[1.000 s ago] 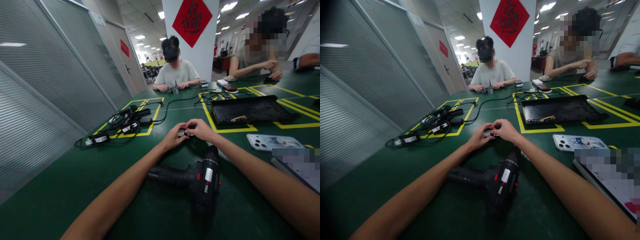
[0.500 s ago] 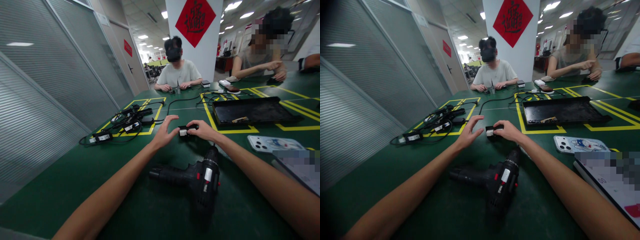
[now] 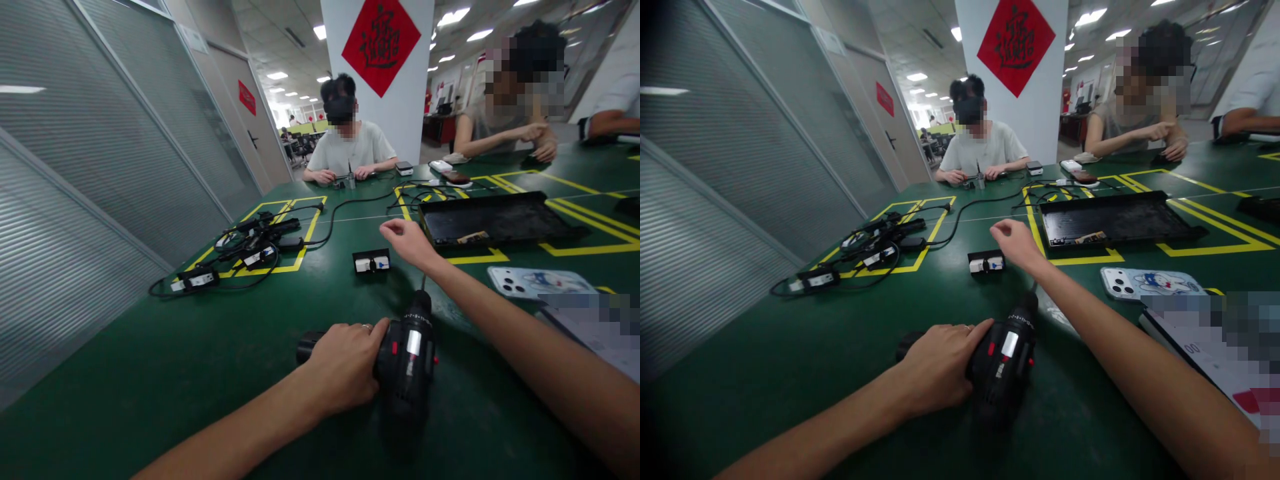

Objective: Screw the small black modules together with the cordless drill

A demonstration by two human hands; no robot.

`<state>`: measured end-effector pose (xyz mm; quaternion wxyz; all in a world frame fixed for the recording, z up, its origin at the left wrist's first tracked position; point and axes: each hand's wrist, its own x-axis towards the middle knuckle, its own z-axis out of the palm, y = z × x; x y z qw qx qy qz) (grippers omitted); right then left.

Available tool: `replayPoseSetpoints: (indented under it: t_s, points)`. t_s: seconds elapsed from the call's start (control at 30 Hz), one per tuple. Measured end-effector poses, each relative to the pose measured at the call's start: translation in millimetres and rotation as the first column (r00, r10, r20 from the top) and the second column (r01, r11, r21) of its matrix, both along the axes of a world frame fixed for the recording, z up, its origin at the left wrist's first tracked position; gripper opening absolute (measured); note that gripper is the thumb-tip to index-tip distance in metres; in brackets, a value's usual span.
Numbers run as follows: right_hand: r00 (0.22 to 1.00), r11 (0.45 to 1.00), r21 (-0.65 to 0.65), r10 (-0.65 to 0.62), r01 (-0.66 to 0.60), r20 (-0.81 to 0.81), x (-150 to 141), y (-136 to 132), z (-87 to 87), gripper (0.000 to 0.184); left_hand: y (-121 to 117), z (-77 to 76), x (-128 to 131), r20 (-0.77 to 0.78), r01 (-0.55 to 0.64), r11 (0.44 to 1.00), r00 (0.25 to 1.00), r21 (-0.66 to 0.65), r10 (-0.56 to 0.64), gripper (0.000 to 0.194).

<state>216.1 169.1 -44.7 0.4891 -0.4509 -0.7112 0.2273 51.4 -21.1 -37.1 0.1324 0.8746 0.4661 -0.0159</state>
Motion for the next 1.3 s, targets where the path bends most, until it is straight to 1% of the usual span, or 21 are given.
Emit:
replayPoseSetpoints:
  t_s: [0.1,0.17,0.2,0.27,0.3,0.33,0.37,0.4,0.43,0.47,0.5,0.53,0.6,0.67,0.73,0.87,0.97,1.07,1.13,1.2,1.3]
  points:
    - [0.975,0.976,0.103,-0.176,0.191,-0.135,12,4,22.9,0.027,-2,2.2,-11,0.105,-0.127,0.992,0.987,0.014,0.125,0.064]
    - [0.938,0.940,0.164,-0.258,0.299,-0.231,21,5,34.0,0.028,-2,9.8,-26,0.258,-0.195,0.981,0.947,-0.010,0.191,0.062]
    - [0.912,0.913,0.203,-0.288,0.353,-0.292,24,5,36.1,0.028,-1,14.3,-35,0.364,-0.240,0.971,0.902,-0.021,0.231,0.062]
    - [0.876,0.867,0.271,-0.305,0.418,-0.373,26,2,31.3,0.028,4,22.2,-54,0.594,-0.286,0.955,0.755,-0.083,0.278,0.053]
    - [0.884,0.867,0.280,-0.307,0.412,-0.352,24,0,24.2,0.028,8,24.8,-63,0.691,-0.291,0.950,0.665,-0.109,0.283,0.048]
    - [0.926,0.899,0.271,-0.279,0.345,-0.254,21,-3,14.5,0.029,13,26.4,-70,0.769,-0.285,0.947,0.569,-0.150,0.293,0.042]
    - [0.955,0.927,0.256,-0.232,0.274,-0.184,17,-6,2.9,0.028,17,27.0,-75,0.829,-0.240,0.948,0.470,-0.212,0.304,0.038]
    - [0.976,0.948,0.243,-0.181,0.207,-0.124,12,-9,-9.5,0.027,21,26.9,-79,0.886,-0.186,0.947,0.342,-0.262,0.312,0.040]
    - [0.990,0.965,0.225,-0.125,0.135,-0.060,7,-12,-21.8,0.030,25,26.3,-81,0.916,-0.133,0.940,0.216,-0.314,0.337,0.043]
    - [0.998,0.977,0.203,-0.069,0.067,0.003,2,-14,-33.0,0.037,27,25.6,-82,0.923,-0.081,0.928,0.104,-0.363,0.370,0.047]
    - [0.998,0.985,0.174,-0.015,0.004,0.061,-1,-16,-42.5,0.047,29,24.9,-82,0.912,-0.038,0.912,0.010,-0.408,0.409,0.050]
    - [0.994,0.989,0.144,0.028,-0.043,0.105,-4,-17,-50.1,0.053,30,24.3,-82,0.890,-0.003,0.891,-0.056,-0.454,0.453,0.052]
    - [0.981,0.990,0.090,0.095,-0.111,0.172,-7,-17,-59.0,0.059,30,23.9,-80,0.840,0.053,0.849,-0.126,-0.525,0.528,0.052]
    - [0.970,0.989,0.052,0.125,-0.139,0.209,-7,-15,-62.1,0.059,29,23.9,-78,0.803,0.094,0.818,-0.157,-0.567,0.575,0.051]
    - [0.966,0.990,0.034,0.126,-0.137,0.224,-6,-14,-62.6,0.058,29,23.6,-78,0.782,0.131,0.798,-0.158,-0.588,0.603,0.051]
    - [0.971,0.996,0.021,0.085,-0.091,0.222,-5,-10,-63.6,0.057,30,20.6,-81,0.748,0.210,0.746,-0.085,-0.632,0.658,0.052]
    - [0.973,0.997,0.011,0.071,-0.075,0.221,-4,-8,-64.9,0.058,28,15.1,-87,0.723,0.259,0.703,-0.028,-0.662,0.691,0.049]
    - [0.971,0.997,0.004,0.080,-0.083,0.225,-4,-7,-65.4,0.060,22,7.3,-93,0.696,0.276,0.664,0.022,-0.695,0.718,0.043]
    - [0.970,0.996,0.002,0.088,-0.091,0.226,-3,-7,-65.2,0.061,15,2.3,-95,0.673,0.280,0.639,0.038,-0.716,0.738,0.040]
    - [0.970,0.995,0.000,0.093,-0.096,0.225,-2,-6,-65.0,0.060,10,-1.3,-96,0.662,0.272,0.629,0.038,-0.728,0.749,0.039]
    - [0.971,0.995,-0.006,0.099,-0.100,0.219,-2,-6,-64.4,0.058,5,-2.5,-94,0.682,0.226,0.659,0.028,-0.717,0.731,0.038]
